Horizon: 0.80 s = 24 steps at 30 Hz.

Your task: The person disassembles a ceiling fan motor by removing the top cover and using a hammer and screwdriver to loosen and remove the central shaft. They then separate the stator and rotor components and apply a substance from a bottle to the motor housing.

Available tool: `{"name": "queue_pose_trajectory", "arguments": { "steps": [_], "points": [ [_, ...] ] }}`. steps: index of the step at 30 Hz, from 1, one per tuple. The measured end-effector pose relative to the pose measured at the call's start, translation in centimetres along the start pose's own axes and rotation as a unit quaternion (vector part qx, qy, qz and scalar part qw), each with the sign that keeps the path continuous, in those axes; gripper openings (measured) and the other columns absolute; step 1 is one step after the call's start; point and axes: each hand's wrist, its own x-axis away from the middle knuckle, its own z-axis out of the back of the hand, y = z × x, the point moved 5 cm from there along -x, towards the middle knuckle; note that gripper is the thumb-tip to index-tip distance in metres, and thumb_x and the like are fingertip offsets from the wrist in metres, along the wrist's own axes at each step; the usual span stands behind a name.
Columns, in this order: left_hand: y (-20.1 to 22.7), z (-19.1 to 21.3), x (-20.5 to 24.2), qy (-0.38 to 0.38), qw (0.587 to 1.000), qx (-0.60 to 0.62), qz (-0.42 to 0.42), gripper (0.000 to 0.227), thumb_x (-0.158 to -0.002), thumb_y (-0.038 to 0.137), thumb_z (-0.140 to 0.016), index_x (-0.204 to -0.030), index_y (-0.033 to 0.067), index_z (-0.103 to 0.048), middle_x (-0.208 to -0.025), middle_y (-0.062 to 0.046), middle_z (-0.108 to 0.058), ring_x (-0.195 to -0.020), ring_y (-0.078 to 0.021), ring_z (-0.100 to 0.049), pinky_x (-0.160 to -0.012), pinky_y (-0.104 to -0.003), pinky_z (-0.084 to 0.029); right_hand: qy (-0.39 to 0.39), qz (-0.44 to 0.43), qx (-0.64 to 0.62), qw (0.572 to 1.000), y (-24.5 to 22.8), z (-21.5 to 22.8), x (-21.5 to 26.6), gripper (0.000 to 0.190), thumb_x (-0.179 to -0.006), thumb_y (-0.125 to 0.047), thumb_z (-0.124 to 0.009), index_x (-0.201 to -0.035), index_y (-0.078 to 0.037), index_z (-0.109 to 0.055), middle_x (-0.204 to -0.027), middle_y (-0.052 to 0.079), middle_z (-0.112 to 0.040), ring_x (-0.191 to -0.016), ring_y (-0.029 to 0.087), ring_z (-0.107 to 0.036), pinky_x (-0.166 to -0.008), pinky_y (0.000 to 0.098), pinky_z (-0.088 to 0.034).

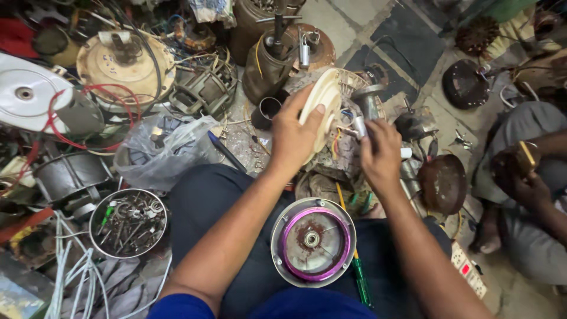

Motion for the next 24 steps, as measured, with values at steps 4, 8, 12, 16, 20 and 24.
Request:
{"name": "queue_pose_trajectory", "arguments": {
  "steps": [4, 8, 12, 16, 20, 24],
  "points": [
    [3.3, -1.3, 0.6, -0.053, 0.988, -0.122, -0.077, 0.057, -0.091, 0.012, -0.069, -0.145, 0.0032, -0.052, -0.137, -0.024, -0.063, -0.125, -0.0413, -0.064, -0.107, -0.042, -0.05, -0.029, -0.196, -0.286, 0.937, 0.1, 0.2, 2.4, 0.029, -0.109, -0.023, -0.054, -0.128, -0.002, -0.061, -0.105, 0.009, -0.071, -0.098, 0.016, -0.067, -0.088, 0.0318, -0.053],
    [5.5, -3.6, 1.7, -0.09, 0.966, -0.207, -0.122, 0.062, -0.089, 0.017, -0.075, -0.145, 0.007, -0.052, -0.144, -0.028, -0.053, -0.13, -0.0467, -0.055, -0.11, -0.048, -0.046, -0.043, -0.221, -0.301, 0.927, 1.5, -0.3, 2.5, 0.03, -0.108, -0.029, -0.054, -0.113, 0.0, -0.061, -0.089, 0.004, -0.067, -0.075, 0.009, -0.063, -0.067, 0.0266, -0.053],
    [6.5, -5.4, 3.6, -0.034, 0.958, -0.238, -0.154, 0.07, -0.083, 0.019, -0.081, -0.144, 0.0048, -0.049, -0.15, -0.028, -0.047, -0.139, -0.0474, -0.046, -0.119, -0.052, -0.037, -0.056, -0.256, -0.361, 0.895, 4.0, -1.5, 3.4, 0.033, -0.112, -0.031, -0.052, -0.098, -0.003, -0.061, -0.076, 0.003, -0.063, -0.064, 0.007, -0.056, -0.058, 0.0241, -0.045],
    [5.0, -4.7, 5.7, 0.016, 0.968, -0.206, -0.146, 0.09, -0.081, 0.023, -0.086, -0.15, -0.0026, -0.034, -0.151, -0.028, -0.044, -0.142, -0.0458, -0.044, -0.121, -0.052, -0.035, -0.024, -0.27, -0.414, 0.869, 5.3, -2.8, 4.5, 0.027, -0.109, -0.029, -0.053, -0.097, -0.007, -0.061, -0.075, -0.001, -0.061, -0.064, 0.006, -0.053, -0.058, 0.0226, -0.044],
    [2.7, -3.5, 6.5, 0.001, 0.983, -0.169, -0.072, 0.104, -0.072, 0.028, -0.09, -0.152, -0.0026, -0.03, -0.141, -0.027, -0.048, -0.132, -0.0444, -0.048, -0.114, -0.052, -0.038, -0.014, -0.273, -0.41, 0.87, 5.8, -2.9, 4.8, 0.028, -0.112, -0.029, -0.053, -0.098, -0.005, -0.062, -0.079, -0.004, -0.059, -0.07, 0.004, -0.049, -0.063, 0.0221, -0.041],
    [2.4, -3.3, 6.6, 0.001, 0.974, -0.18, -0.134, 0.098, -0.078, 0.029, -0.09, -0.153, 0.0028, -0.032, -0.139, -0.024, -0.049, -0.132, -0.0413, -0.048, -0.115, -0.052, -0.04, -0.011, -0.291, -0.408, 0.866, 5.2, -2.4, 4.8, 0.028, -0.112, -0.03, -0.053, -0.098, -0.006, -0.061, -0.079, -0.004, -0.06, -0.07, 0.004, -0.052, -0.064, 0.0215, -0.042]
  ]
}}
